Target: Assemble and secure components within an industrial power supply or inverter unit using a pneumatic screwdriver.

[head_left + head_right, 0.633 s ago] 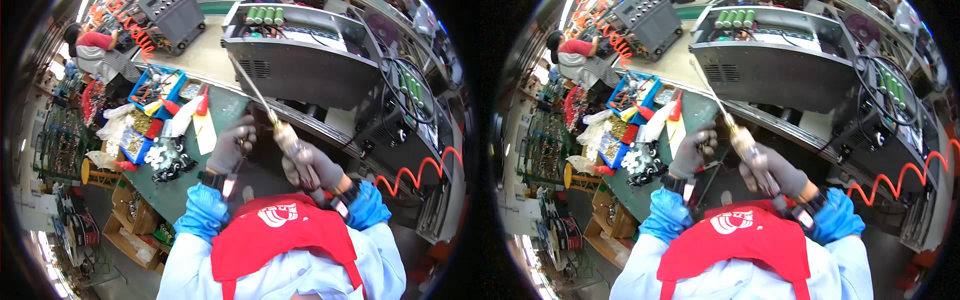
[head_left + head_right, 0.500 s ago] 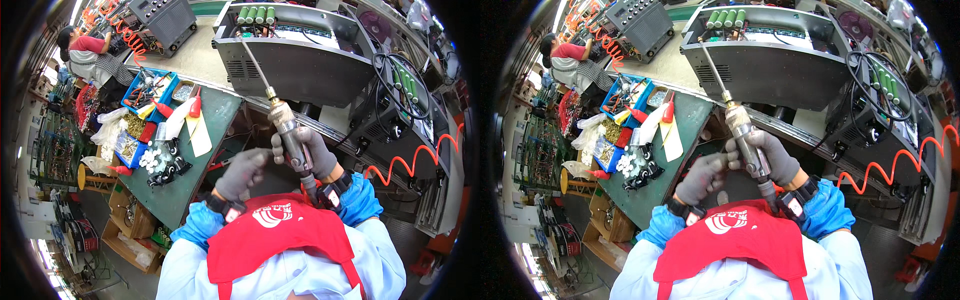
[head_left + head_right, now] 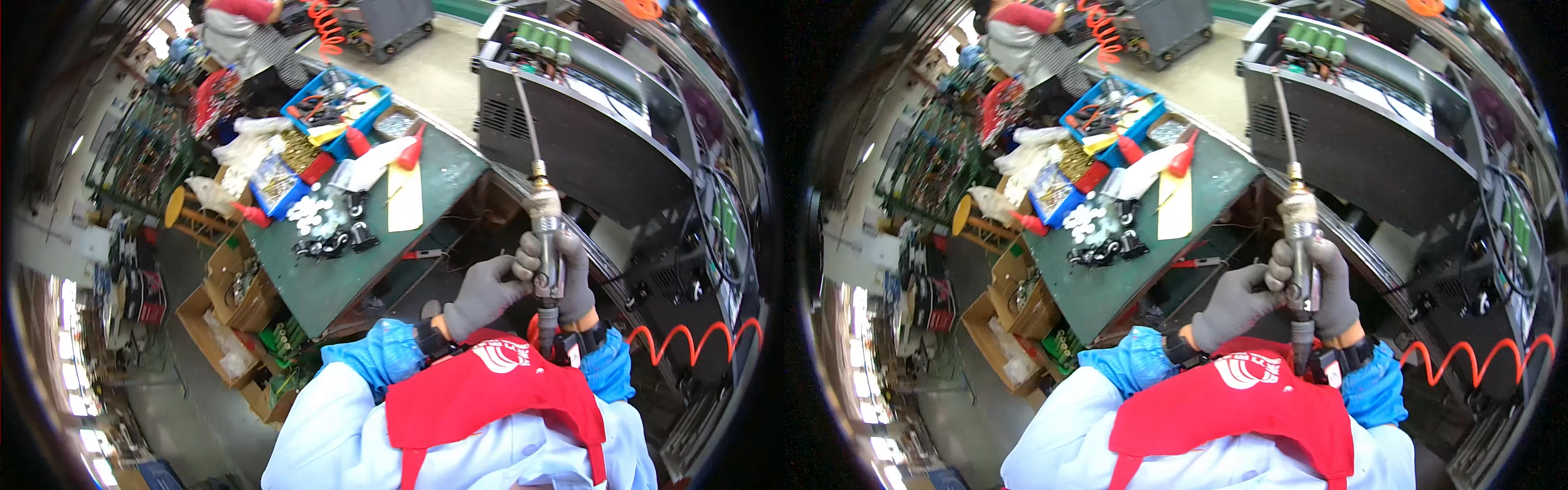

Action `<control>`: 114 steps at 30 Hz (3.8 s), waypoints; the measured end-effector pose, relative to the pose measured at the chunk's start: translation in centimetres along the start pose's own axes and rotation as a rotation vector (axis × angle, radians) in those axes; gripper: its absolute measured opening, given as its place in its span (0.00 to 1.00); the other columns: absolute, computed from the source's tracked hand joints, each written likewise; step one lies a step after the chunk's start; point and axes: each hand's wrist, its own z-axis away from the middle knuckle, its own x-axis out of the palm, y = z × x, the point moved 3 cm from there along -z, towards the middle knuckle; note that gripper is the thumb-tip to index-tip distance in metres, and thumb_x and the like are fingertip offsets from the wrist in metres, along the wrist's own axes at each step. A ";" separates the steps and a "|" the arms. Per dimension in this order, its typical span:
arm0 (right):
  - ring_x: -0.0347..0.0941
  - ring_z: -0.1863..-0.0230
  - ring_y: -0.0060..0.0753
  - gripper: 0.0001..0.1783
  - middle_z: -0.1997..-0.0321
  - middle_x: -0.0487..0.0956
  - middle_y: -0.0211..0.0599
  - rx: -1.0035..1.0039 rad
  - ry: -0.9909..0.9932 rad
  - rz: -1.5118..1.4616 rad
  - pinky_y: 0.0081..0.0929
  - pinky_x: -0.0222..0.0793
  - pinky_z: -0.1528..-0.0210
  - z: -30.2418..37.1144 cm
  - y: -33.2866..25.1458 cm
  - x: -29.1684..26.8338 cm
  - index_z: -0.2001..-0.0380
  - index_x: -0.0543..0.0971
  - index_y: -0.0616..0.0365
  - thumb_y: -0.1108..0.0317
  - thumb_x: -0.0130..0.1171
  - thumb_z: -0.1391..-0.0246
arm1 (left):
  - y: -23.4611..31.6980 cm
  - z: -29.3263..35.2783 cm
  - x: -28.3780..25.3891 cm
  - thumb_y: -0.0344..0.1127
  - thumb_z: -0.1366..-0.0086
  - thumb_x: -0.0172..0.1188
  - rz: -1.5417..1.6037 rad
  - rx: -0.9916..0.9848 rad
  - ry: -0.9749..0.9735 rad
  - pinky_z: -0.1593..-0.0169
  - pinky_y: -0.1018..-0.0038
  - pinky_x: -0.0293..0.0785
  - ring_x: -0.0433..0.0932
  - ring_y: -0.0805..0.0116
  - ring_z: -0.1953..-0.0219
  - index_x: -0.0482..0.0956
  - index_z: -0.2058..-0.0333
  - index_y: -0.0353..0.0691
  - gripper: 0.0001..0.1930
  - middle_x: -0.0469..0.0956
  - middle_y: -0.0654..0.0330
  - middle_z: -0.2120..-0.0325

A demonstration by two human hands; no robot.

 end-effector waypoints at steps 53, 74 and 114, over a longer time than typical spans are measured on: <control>0.70 0.60 0.20 0.45 0.55 0.73 0.32 0.333 0.364 0.710 0.20 0.69 0.58 11.9 3.2 -5.0 0.33 0.58 0.56 0.60 0.69 0.51 | -14.8 -3.5 -19.6 0.55 0.33 0.57 1.004 -0.738 0.134 0.86 0.88 0.52 0.59 0.83 0.85 0.75 0.66 0.45 0.18 0.67 0.70 0.82; 0.73 0.60 0.23 0.49 0.53 0.74 0.37 -0.024 0.709 0.591 0.22 0.70 0.56 23.0 -3.3 -8.3 0.31 0.55 0.60 0.55 0.67 0.51 | 2.8 -17.0 16.5 0.41 0.34 0.59 0.618 -0.324 -0.452 0.85 0.89 0.57 0.65 0.84 0.83 0.73 0.62 0.43 0.10 0.73 0.63 0.77; 0.74 0.77 0.23 0.21 0.72 0.75 0.33 -0.125 0.679 0.110 0.24 0.75 0.77 22.1 -15.2 -11.0 0.49 0.68 0.55 0.56 0.56 0.39 | 5.5 -26.0 30.0 0.36 0.36 0.62 0.298 -0.077 -0.265 0.83 0.85 0.56 0.65 0.84 0.83 0.77 0.66 0.42 0.06 0.76 0.66 0.79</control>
